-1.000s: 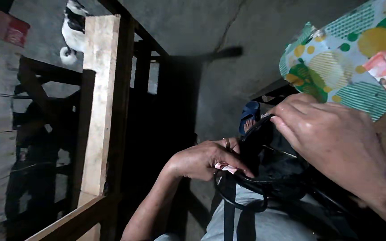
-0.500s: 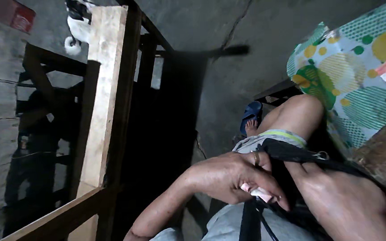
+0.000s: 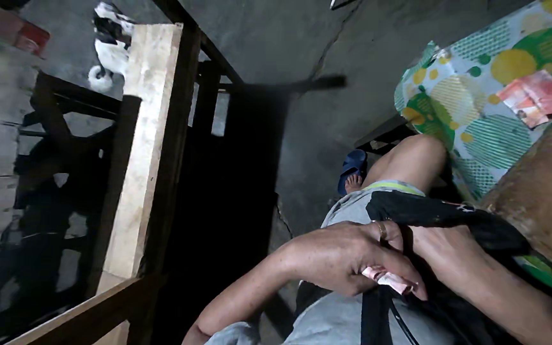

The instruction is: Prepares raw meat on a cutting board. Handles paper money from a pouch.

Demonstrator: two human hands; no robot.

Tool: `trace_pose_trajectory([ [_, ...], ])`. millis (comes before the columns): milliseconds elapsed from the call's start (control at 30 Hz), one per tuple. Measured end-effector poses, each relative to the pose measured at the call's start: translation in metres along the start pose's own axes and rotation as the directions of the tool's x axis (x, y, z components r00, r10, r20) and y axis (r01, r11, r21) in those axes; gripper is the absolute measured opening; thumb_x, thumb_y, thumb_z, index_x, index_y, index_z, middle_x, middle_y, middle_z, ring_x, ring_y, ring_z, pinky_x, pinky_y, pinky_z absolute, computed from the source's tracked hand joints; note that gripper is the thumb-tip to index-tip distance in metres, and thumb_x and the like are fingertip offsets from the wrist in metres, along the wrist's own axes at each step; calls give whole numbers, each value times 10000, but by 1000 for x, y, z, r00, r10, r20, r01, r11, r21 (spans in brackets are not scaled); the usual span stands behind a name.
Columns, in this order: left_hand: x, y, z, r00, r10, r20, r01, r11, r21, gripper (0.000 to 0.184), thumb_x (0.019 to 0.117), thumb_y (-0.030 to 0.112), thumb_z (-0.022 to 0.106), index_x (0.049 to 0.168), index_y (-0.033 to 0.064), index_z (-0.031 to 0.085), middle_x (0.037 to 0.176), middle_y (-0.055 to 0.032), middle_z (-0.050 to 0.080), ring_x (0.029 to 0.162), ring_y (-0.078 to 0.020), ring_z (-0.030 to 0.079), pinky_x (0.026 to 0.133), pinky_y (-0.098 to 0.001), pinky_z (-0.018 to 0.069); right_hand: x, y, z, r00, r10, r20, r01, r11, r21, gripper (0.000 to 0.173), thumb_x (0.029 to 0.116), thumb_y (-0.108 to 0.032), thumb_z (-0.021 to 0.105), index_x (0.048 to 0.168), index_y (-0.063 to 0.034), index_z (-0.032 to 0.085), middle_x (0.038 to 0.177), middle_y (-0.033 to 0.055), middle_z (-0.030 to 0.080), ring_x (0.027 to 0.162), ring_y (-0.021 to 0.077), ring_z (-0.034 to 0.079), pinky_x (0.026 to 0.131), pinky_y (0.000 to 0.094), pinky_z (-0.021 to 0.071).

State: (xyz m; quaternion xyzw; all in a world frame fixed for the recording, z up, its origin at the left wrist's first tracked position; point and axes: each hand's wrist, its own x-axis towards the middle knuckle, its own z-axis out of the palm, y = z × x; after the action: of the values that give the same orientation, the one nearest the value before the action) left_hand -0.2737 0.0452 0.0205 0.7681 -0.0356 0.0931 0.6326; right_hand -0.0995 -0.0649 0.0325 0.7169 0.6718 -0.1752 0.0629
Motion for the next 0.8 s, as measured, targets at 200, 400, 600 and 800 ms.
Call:
trace_pose_trajectory([
  [200, -1, 3, -5, 999, -15, -33, 16, 1000, 27, 269, 902, 7, 640, 1115, 100, 776, 1029, -135, 632, 899, -170, 625, 749, -299, 540, -3, -4, -9, 975, -16, -220, 16, 1000, -1, 59, 867, 4, 685, 898, -17, 731, 806, 195, 703, 746, 379, 720, 605, 530, 574],
  [400, -15, 1, -9, 999, 7, -34, -11, 994, -109, 283, 930, 7, 565, 1141, 43, 750, 997, -114, 617, 907, -106, 565, 785, -215, 478, -55, 35, -82, 997, 50, -67, 1, 791, 612, 257, 1025, -166, 566, 1083, 49, 696, 802, 101, 716, 621, 124, 675, 568, 311, 583],
  [600, -19, 12, -31, 974, 0, -229, -76, 943, -323, 319, 993, 38, 512, 1260, 103, 674, 1203, 19, 673, 1084, -14, 618, 940, -207, 528, -49, 73, -70, 939, 317, -137, 10, 370, 929, 40, 1002, -207, 626, 974, -234, 638, 688, -196, 648, 485, -78, 550, 416, 109, 468],
  [800, 44, 13, -19, 882, -226, -414, 79, 936, -344, 307, 995, 24, 587, 1298, -16, 613, 1053, 4, 690, 909, -9, 646, 821, -209, 559, -31, 74, -57, 857, 457, -236, 141, 231, 963, 133, 985, -259, 661, 859, -261, 702, 652, -168, 653, 432, -85, 498, 375, 90, 406],
])
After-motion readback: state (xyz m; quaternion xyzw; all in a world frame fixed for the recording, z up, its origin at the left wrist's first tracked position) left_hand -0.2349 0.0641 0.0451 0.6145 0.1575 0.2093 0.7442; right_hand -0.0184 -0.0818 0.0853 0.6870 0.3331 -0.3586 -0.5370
